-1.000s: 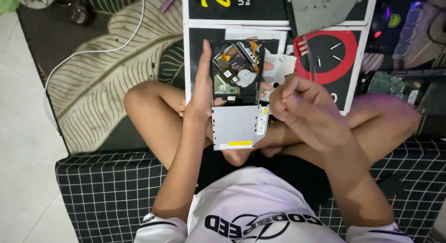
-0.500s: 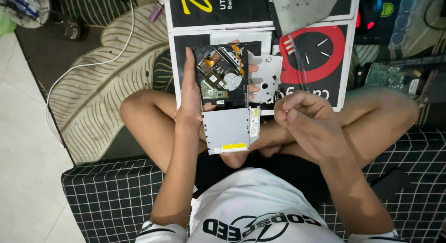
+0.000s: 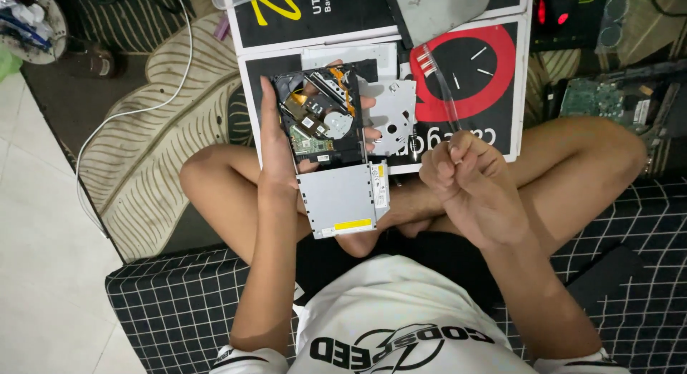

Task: Repairing an optical drive by soldering internal components and inspecting the assembly.

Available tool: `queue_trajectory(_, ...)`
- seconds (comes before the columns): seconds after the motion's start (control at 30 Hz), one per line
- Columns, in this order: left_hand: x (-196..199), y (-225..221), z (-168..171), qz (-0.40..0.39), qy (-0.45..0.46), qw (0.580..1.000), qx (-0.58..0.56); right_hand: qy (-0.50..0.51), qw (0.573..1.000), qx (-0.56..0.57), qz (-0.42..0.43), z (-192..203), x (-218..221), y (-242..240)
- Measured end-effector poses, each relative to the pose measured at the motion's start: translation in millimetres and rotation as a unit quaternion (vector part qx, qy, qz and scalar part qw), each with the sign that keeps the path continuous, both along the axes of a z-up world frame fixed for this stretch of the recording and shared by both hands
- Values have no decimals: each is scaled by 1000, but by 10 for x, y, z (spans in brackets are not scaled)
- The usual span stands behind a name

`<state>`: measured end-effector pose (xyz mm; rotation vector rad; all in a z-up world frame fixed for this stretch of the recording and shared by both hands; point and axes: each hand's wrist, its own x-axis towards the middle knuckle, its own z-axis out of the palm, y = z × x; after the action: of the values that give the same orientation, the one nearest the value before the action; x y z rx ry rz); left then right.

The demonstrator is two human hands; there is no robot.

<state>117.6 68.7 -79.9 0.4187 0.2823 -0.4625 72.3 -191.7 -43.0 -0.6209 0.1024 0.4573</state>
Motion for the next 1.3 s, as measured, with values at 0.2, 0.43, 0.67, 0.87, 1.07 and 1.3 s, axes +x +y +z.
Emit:
queue_trajectory(0.2, -2, 6, -6, 3, 15, 1000, 14, -3, 1000, 6, -5, 26, -7, 29)
queue_trajectory(0.43, -8, -13, 24, 11, 14, 1000, 24, 8, 999, 41, 0, 77, -31, 76)
queue_trajectory(0.67, -12, -1, -1, 0, 0, 1000, 7, 1, 997, 79, 12, 216, -41, 146)
queue_trajectory(0.87, -16, -43, 103, 22, 28, 999, 34, 0, 994, 110, 27, 371, -61, 213)
queue_trajectory(1.07, -1, 8, -19, -2, 0, 1000, 13, -14, 992, 117, 40, 394, -102, 216)
queue_trajectory(1.3, -12, 9, -7, 1, 0, 1000, 20, -16, 994, 100, 41, 399, -106, 210)
